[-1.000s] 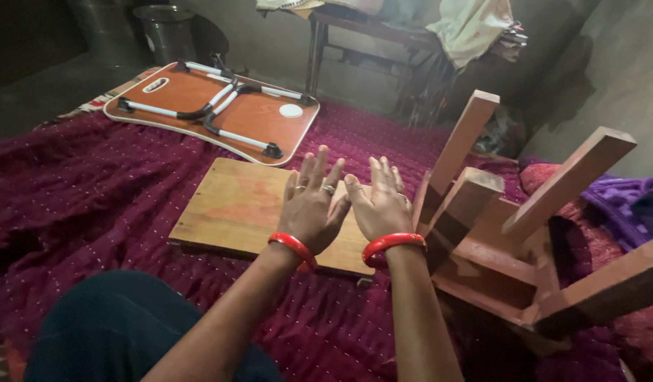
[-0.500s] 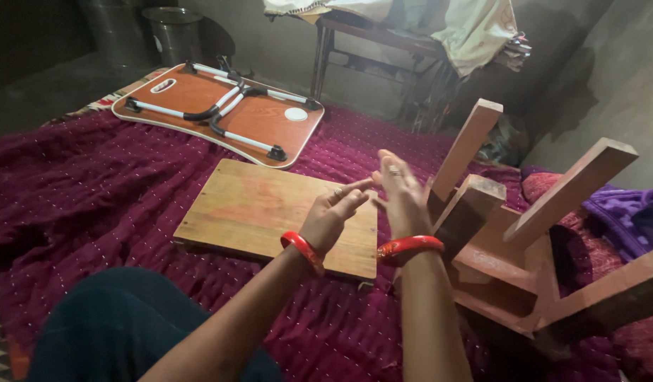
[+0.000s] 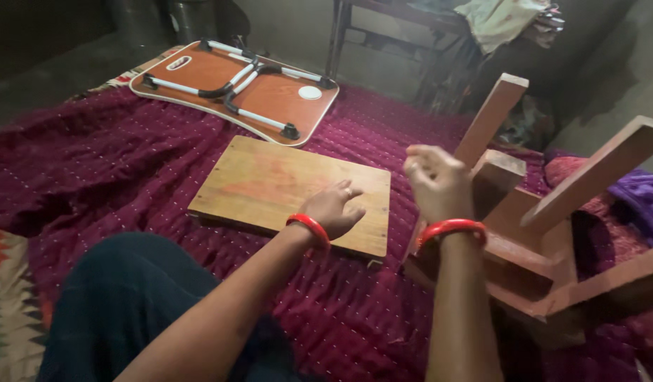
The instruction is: The person sits on a bed and fits a wooden panel into an overturned stool frame, pressing the joints together by hand and turning the pieces over. They then use a hammer to tap and pry at the panel and frame, and continue fitting the parts together.
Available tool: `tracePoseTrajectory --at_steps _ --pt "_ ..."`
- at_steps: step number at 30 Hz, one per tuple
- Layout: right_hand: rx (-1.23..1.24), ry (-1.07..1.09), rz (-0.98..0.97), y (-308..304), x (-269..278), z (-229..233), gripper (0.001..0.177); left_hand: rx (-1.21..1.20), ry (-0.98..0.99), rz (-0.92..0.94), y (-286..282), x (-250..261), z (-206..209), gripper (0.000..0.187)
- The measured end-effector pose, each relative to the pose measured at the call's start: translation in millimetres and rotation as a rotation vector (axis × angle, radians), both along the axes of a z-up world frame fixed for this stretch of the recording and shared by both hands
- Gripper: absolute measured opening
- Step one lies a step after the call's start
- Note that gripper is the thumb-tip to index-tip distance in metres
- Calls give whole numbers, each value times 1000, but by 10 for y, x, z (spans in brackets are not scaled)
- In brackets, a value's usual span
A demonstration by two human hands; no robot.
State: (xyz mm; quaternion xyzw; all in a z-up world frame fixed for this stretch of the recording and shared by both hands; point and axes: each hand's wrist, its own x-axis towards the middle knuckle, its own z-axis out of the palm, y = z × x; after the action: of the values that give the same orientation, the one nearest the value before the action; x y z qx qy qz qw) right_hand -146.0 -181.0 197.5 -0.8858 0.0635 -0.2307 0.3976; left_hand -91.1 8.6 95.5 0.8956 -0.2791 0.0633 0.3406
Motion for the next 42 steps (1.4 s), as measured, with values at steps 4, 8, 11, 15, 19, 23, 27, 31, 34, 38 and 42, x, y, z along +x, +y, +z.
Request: tracePoseTrajectory --at_steps 4,8,11,15,19,23,27,31,34,38,42 --pt "-124 207 139 166 249 -621 38 575 206 191 198 -50 -121 69" --pt "-289 443 145 360 263 -1240 53 776 314 260 272 70 -440 105" --pt "-564 500 156 549 155 -1579 62 712 169 319 309 170 -933 87" --pt "-961 372 103 742 -32 -1926 75 621 -330 473 319 197 -1561 70" --pt "-994 144 46 639 -49 -2141 74 644 -214 424 304 215 -1689 69" --pt "-945 217 -15 446 15 -2239 74 613 -197 375 364 268 -1553 101" --pt "-883 132 -17 387 24 -2176 75 500 -437 440 351 285 -1459 74" --pt "-936 -26 -116 404 152 -1826 56 503 -263 355 307 424 -1121 69" --pt "-808 44 -136 459 236 -1436 28 461 -241 316 420 611 -619 49" --pt "-729 -163 -186 552 134 -961 31 328 -265 274 616 629 -21 35" --pt "-514 -110 -153 639 18 -563 29 114 -316 145 813 493 313 28"
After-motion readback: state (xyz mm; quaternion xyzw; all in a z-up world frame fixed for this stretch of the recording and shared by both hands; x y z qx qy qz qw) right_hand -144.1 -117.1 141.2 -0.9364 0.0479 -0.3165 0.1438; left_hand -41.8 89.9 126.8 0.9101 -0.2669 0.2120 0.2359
